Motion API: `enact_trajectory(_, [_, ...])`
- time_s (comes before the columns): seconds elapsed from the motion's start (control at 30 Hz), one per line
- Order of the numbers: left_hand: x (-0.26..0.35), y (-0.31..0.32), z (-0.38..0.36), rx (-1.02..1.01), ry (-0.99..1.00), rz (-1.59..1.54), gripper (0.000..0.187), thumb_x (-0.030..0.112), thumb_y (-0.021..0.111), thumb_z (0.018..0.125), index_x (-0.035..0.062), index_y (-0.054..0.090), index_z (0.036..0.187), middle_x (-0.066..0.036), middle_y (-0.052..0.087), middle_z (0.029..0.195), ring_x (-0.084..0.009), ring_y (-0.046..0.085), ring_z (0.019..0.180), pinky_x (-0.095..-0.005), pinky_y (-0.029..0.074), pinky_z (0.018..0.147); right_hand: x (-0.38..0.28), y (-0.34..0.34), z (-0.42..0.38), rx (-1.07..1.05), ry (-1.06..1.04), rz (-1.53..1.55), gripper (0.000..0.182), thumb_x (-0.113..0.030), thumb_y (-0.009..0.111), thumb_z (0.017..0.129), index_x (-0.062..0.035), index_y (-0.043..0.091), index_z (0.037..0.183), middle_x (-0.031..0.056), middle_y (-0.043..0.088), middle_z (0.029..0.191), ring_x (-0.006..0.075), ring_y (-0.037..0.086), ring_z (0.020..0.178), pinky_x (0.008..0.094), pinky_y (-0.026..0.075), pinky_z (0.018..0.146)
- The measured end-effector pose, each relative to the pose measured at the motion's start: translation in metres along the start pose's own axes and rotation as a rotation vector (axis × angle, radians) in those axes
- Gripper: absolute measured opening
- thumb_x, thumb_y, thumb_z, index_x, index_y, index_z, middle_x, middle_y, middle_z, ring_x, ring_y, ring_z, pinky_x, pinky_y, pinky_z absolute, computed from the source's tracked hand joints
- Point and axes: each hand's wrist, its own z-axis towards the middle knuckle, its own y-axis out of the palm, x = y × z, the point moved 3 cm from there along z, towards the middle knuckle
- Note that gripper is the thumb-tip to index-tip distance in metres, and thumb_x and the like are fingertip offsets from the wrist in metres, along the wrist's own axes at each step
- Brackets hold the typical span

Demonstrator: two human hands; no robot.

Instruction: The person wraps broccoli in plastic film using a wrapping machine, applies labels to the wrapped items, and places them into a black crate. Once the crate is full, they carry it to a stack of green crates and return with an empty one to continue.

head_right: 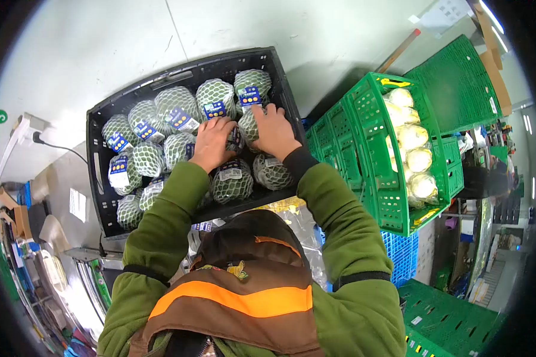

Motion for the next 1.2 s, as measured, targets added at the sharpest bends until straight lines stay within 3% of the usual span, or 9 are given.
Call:
enact_trajectory(0.3, [-0.020, 0.015, 0.002, 0.013, -0.035, -0.022, 0.079, 0.027, 0.084, 0.065, 0.0048, 0.051, 0.133, -0.014, 0.054, 0.132, -0.0323, 0.047, 0.127, -0.0466, 0.037, 0.104, 0.010, 0.010, 0.023, -0.132, -0.108, -0.099, 0.104, -0.021, 0.088, 0.058, -0.0131, 0.036, 0.147, 0.0188, 0.052, 0.119, 0.0434, 0.052, 0.104, 0.0485, 0.049, 0.089])
enact_trajectory(0.43, [-0.021, -0.041, -0.015, 0.047, -0.161, -0.520, 0.094, 0.036, 0.082, 0.074, -0.0008, 0.033, 0.146, -0.021, 0.041, 0.149, -0.0402, 0.034, 0.139, -0.0458, 0.030, 0.115, -0.015, -0.038, 0.014, -0.095, -0.206, -0.093, 0.091, -0.023, 0.084, 0.066, -0.0163, 0.040, 0.146, 0.0191, 0.049, 0.137, 0.0436, 0.050, 0.118, 0.0464, 0.044, 0.101])
enact_trajectory(0.57, [-0.053, -0.148, -0.089, 0.546, -0.383, -0.455, 0.047, 0.021, 0.079, 0.083, 0.0044, 0.063, 0.123, -0.010, 0.067, 0.119, -0.0186, 0.062, 0.107, -0.0334, 0.050, 0.091, 0.004, -0.080, 0.006, 0.391, -0.159, 0.069, 0.049, -0.020, 0.074, 0.082, -0.0060, 0.058, 0.125, 0.0167, 0.052, 0.133, 0.0365, 0.049, 0.121, 0.0439, 0.042, 0.101])
enact_trajectory(0.67, [-0.122, -0.189, -0.175, 0.937, -0.777, -0.148, 0.039, 0.021, 0.077, 0.082, -0.0005, 0.066, 0.113, -0.015, 0.067, 0.106, -0.0270, 0.065, 0.098, -0.0387, 0.051, 0.085, 0.074, -0.049, -0.005, 0.479, 0.106, 0.137, 0.042, -0.023, 0.071, 0.088, -0.0041, 0.059, 0.123, 0.0165, 0.060, 0.117, 0.0286, 0.059, 0.107, 0.0383, 0.049, 0.088])
enact_trajectory(0.73, [-0.160, -0.199, -0.220, 0.737, -0.932, 0.441, 0.055, 0.034, 0.075, 0.083, -0.0027, 0.060, 0.123, -0.022, 0.065, 0.109, -0.0370, 0.062, 0.104, -0.0427, 0.048, 0.091, 0.099, -0.016, -0.009, 0.090, 0.562, 1.046, 0.035, -0.029, 0.068, 0.093, -0.0026, 0.061, 0.115, 0.0109, 0.065, 0.094, 0.0169, 0.064, 0.083, 0.0306, 0.052, 0.070])
enact_trajectory(0.83, [-0.202, -0.184, -0.251, 0.637, -0.947, 0.131, 0.054, 0.037, 0.070, 0.088, -0.0049, 0.060, 0.120, -0.019, 0.067, 0.102, -0.0284, 0.067, 0.095, -0.0376, 0.052, 0.078, 0.076, -0.018, -0.008, 0.032, 0.556, 1.047, 0.032, -0.034, 0.066, 0.095, -0.0033, 0.061, 0.105, 0.0043, 0.065, 0.079, 0.0096, 0.061, 0.066, 0.0255, 0.050, 0.059])
enact_trajectory(0.9, [-0.203, -0.176, -0.249, 0.472, -1.134, -0.539, 0.043, 0.035, 0.065, 0.093, -0.0041, 0.064, 0.110, -0.009, 0.066, 0.083, -0.0165, 0.065, 0.073, -0.0293, 0.050, 0.061, 0.067, -0.029, -0.011, 0.014, 0.666, 1.030, 0.031, -0.033, 0.065, 0.095, -0.0031, 0.060, 0.097, 0.0031, 0.062, 0.074, 0.0098, 0.058, 0.060, 0.0262, 0.048, 0.055])
enact_trajectory(1.0, [-0.208, -0.175, -0.243, 0.498, -1.165, -0.680, 0.036, 0.034, 0.060, 0.096, -0.0016, 0.065, 0.100, 0.000, 0.056, 0.068, -0.0087, 0.051, 0.053, -0.0241, 0.040, 0.048, 0.077, -0.022, -0.013, -0.074, 0.596, 1.107, 0.029, -0.034, 0.066, 0.093, -0.0051, 0.062, 0.088, -0.0006, 0.056, 0.069, 0.0097, 0.052, 0.056, 0.0266, 0.041, 0.050])
enact_trajectory(1.2, [-0.226, -0.173, -0.229, 0.324, -1.171, -0.910, 0.030, 0.036, 0.058, 0.097, 0.0108, 0.055, 0.081, 0.005, 0.042, 0.063, -0.0059, 0.036, 0.048, -0.0244, 0.028, 0.043, 0.035, -0.051, -0.048, 0.112, 0.769, 1.038, 0.040, -0.043, 0.070, 0.087, -0.0038, 0.065, 0.091, -0.0023, 0.054, 0.070, 0.0090, 0.047, 0.058, 0.0271, 0.037, 0.050])
